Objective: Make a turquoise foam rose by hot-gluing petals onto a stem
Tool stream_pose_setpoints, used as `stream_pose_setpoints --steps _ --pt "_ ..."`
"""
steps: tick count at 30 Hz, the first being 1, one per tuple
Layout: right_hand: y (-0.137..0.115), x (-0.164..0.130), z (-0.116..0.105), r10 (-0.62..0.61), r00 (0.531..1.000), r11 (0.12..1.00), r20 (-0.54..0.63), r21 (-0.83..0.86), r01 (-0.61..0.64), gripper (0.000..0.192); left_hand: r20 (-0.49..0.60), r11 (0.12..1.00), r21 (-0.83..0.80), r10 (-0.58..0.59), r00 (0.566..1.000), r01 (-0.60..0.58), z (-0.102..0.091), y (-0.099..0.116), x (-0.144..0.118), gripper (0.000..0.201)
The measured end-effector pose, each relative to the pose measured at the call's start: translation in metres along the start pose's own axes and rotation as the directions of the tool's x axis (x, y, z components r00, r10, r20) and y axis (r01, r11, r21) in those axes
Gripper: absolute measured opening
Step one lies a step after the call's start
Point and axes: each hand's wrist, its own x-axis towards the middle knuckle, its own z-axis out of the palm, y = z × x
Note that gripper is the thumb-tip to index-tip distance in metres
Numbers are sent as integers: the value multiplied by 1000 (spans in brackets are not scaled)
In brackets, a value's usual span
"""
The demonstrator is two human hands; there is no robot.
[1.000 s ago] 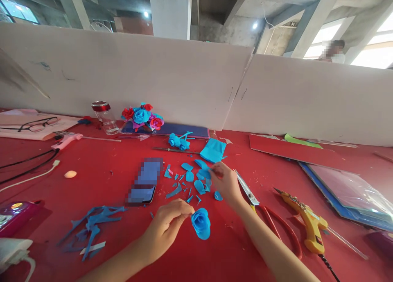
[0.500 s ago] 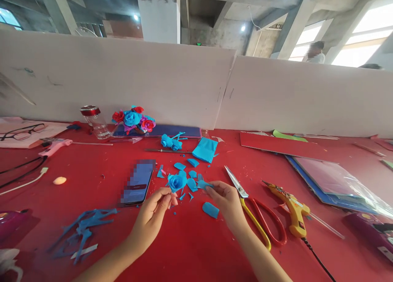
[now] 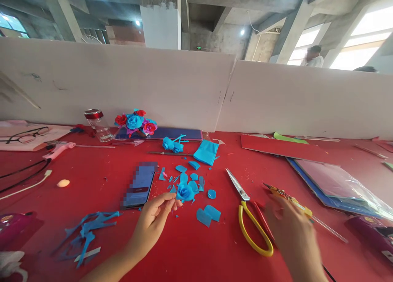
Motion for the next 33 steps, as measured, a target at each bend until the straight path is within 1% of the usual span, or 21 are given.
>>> stream_pose_setpoints --steps 1,2,4,6,8,9,11,12,14,15,16,18,20,22,25,27,30,33 --pt "17 5 0 33 999 995 -9 -99 -34 40 10 1000 11 6 1000 -6 0 0 0 16" --pt "33 9 0 76 997 980 27 -188 -70 43 22 1000 22 7 1000 -8 0 1 -1 16" --pt "55 13 3 107 976 967 191 -248 -57 45 46 1000 27 -6 999 5 2 4 -3 18" --pt "63 14 7 142 951 960 276 -274 -64 46 54 999 23 -25 998 23 4 6 -5 20" --pt "60 13 9 210 941 941 266 -317 -120 50 37 997 51 -52 998 50 4 9 -4 22" --pt "56 13 10 250 936 928 250 -338 -157 52 9 995 82 -64 998 63 1 10 -2 22" --pt "47 12 11 305 923 914 234 -346 -215 54 -66 975 172 -132 989 141 -11 11 8 24" --pt "43 12 12 324 917 911 233 -337 -237 55 -148 962 214 -139 979 169 -21 10 15 25" --pt "40 13 14 346 906 914 241 -302 -269 57 -290 918 316 -146 946 238 -48 8 33 29" --pt "40 13 15 354 902 916 248 -287 -281 57 -331 874 390 -160 930 289 -62 5 43 32" --pt "41 13 16 362 897 916 255 -277 -291 57 -325 825 464 -178 929 321 -77 1 52 35" --pt "43 12 19 371 892 914 259 -273 -301 56 -279 739 555 -267 922 382 -100 -8 68 39" --pt "45 11 21 368 899 911 239 -284 -298 55 -252 724 574 -289 924 383 -114 -21 80 35" --pt "47 9 22 346 914 916 209 -288 -281 54 -219 718 589 -300 929 371 -118 -34 87 32" --pt "49 7 24 314 932 923 182 -291 -254 53 -176 707 612 -313 933 353 -115 -53 90 32" --pt "52 7 26 299 941 924 161 -297 -242 52 -157 699 624 -324 933 348 -113 -62 89 32" --pt "59 8 31 293 944 923 153 -301 -238 52 -143 692 637 -327 934 339 -114 -65 87 33" --pt "67 9 36 293 939 931 180 -279 -237 54 -139 695 639 -317 938 330 -119 -60 85 34"
